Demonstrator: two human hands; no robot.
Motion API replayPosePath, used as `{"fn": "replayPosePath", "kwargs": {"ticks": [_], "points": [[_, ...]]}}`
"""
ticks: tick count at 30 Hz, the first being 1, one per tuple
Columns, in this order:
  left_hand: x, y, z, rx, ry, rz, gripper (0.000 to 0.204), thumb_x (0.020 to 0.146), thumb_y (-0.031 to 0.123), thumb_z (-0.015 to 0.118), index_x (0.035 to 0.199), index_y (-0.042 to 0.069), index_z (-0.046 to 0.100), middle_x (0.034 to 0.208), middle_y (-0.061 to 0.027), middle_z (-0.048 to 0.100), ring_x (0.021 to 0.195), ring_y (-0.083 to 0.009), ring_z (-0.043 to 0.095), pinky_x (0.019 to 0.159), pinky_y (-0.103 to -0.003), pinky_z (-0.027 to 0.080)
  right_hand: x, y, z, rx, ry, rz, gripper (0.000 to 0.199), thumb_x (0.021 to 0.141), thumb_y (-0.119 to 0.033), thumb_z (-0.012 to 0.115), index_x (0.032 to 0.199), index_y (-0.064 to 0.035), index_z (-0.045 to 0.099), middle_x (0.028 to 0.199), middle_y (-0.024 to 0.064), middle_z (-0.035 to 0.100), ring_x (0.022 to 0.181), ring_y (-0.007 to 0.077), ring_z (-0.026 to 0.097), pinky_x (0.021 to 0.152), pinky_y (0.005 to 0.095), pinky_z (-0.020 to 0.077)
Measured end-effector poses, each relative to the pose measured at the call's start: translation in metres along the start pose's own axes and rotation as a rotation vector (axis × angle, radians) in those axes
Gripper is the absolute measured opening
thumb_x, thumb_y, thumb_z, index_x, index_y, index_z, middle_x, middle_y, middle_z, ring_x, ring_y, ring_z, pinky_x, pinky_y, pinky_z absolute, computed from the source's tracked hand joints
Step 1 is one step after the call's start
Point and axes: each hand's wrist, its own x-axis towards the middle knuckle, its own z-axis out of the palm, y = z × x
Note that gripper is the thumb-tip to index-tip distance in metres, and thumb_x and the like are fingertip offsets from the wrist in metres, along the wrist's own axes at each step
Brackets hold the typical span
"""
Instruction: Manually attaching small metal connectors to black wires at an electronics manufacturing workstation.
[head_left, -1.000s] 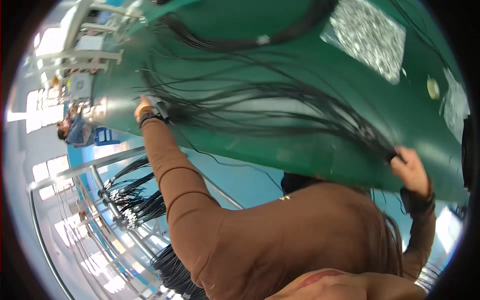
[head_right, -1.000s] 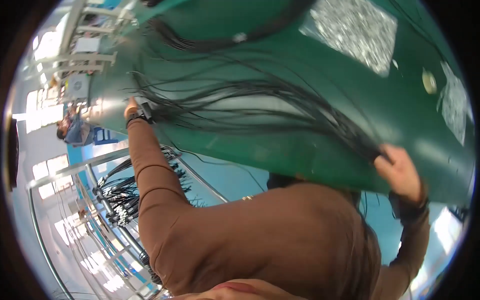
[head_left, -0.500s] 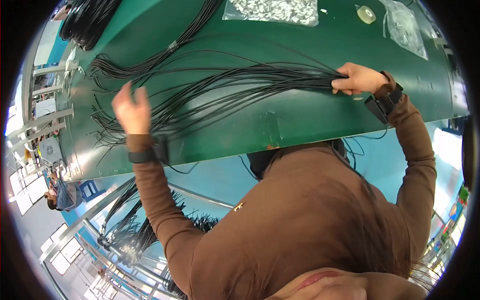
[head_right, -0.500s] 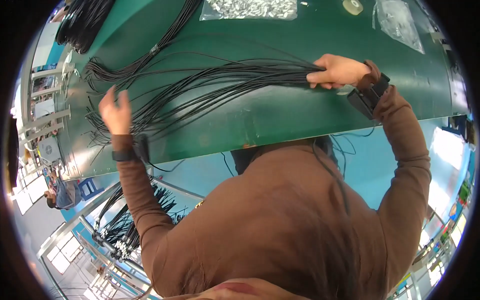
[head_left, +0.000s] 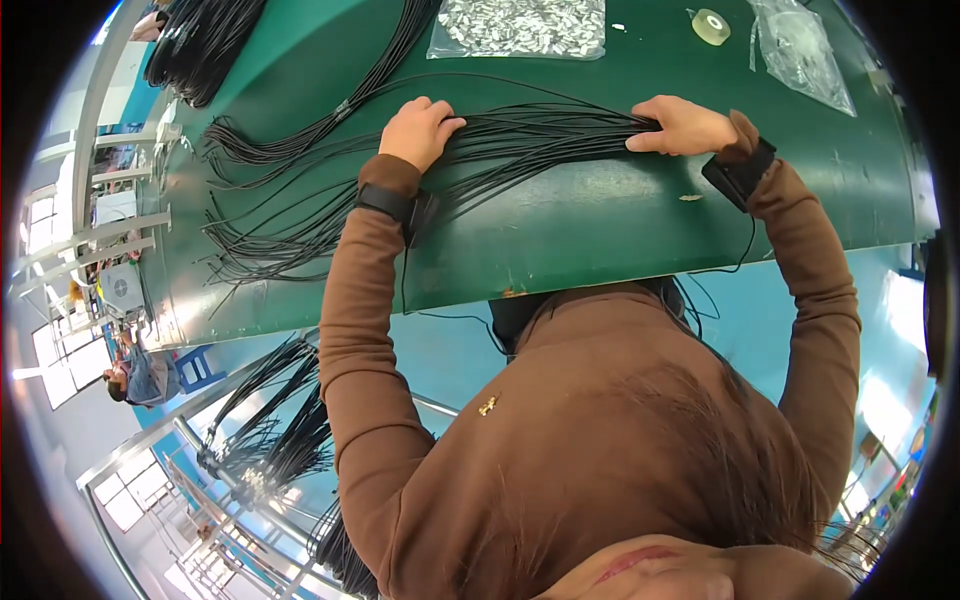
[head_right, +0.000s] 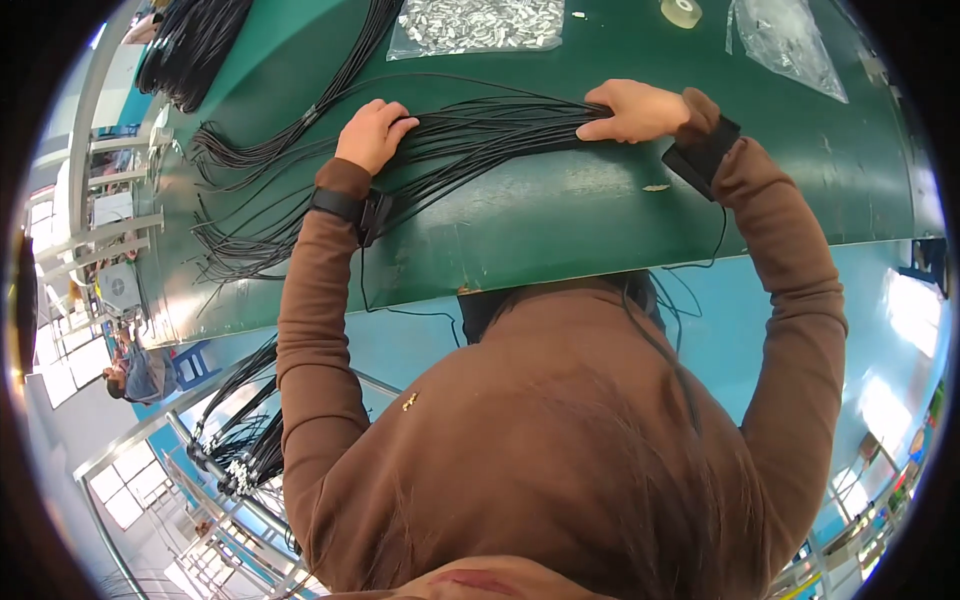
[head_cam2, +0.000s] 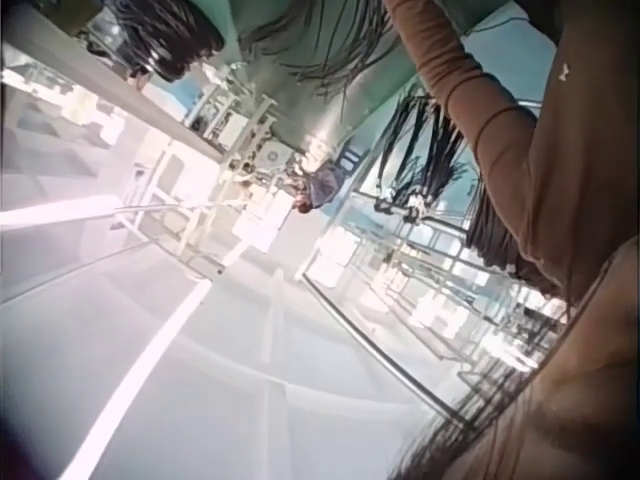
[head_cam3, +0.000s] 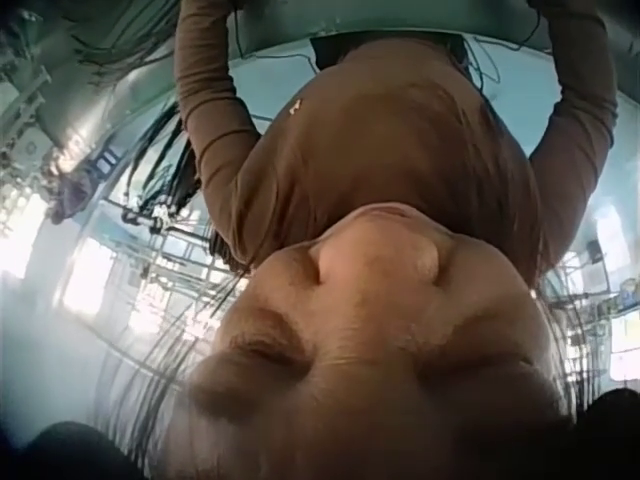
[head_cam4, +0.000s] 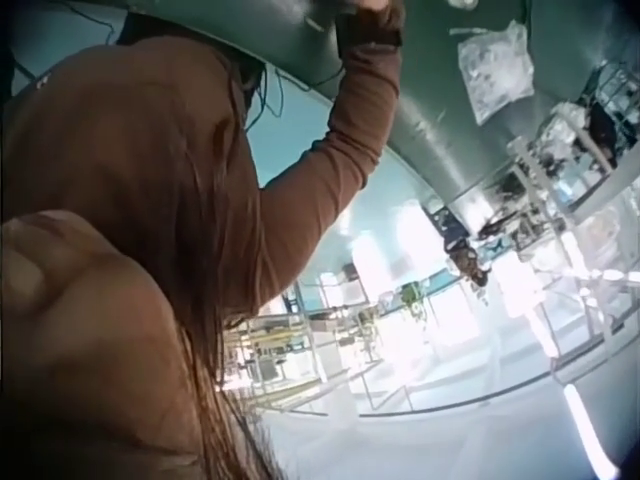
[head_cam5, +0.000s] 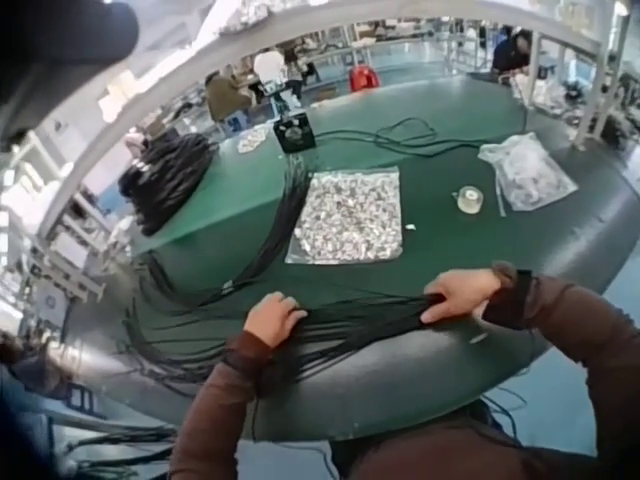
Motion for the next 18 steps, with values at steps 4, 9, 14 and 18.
{"fn": "replayPosePath", "kwargs": {"ticks": [4, 9, 14, 18], "points": [[-0.011, 0.017, -0.018, -0.371, -0.027, -0.052, 0.018, 0.08, 0.021, 0.067, 0.092, 0.008, 0.065, 0.083, -0.0101, 0.058, 0.081, -0.0293, 0.056, 0.071, -0.038, 0.046, -0.015, 0.007, -0.015, 0.558, -0.27, -0.023, 0.029, 0.086, -0.029, 0.061, 0.086, 0.0001, 0.057, 0.06, 0.0009, 0.051, 0.05, 0.0099, 0.048, 0.047, 0.0239, 0.0393], [-0.029, 0.026, -0.008, -0.165, -0.007, 0.079, 0.019, 0.08, 0.022, 0.068, 0.093, 0.009, 0.065, 0.088, -0.0101, 0.059, 0.085, -0.0296, 0.056, 0.073, -0.039, 0.046, -0.02, -0.01, -0.015, 0.505, -0.345, -0.037, 0.028, 0.086, -0.028, 0.061, 0.082, -0.0008, 0.056, 0.059, 0.0004, 0.05, 0.052, 0.0088, 0.048, 0.048, 0.0231, 0.0393], [-0.057, 0.043, -0.014, 0.173, 0.463, -0.185, 0.032, 0.077, 0.03, 0.07, 0.1, 0.011, 0.062, 0.095, -0.0097, 0.056, 0.092, -0.0306, 0.053, 0.076, -0.044, 0.043, -0.014, 0.006, -0.013, 0.13, -0.219, 0.002, 0.024, 0.086, -0.025, 0.06, 0.079, -0.0025, 0.056, 0.06, -0.0005, 0.05, 0.052, 0.0066, 0.048, 0.047, 0.0212, 0.0388], [-0.091, 0.038, 0.002, 0.109, 0.349, -0.473, 0.039, 0.076, 0.033, 0.071, 0.107, 0.011, 0.06, 0.099, -0.0098, 0.056, 0.095, -0.0304, 0.052, 0.078, -0.044, 0.042, -0.02, -0.001, -0.01, 0.255, -0.27, 0.022, 0.023, 0.087, -0.024, 0.059, 0.077, -0.003, 0.055, 0.06, -0.0007, 0.051, 0.052, 0.0066, 0.048, 0.048, 0.0213, 0.0392]]}}
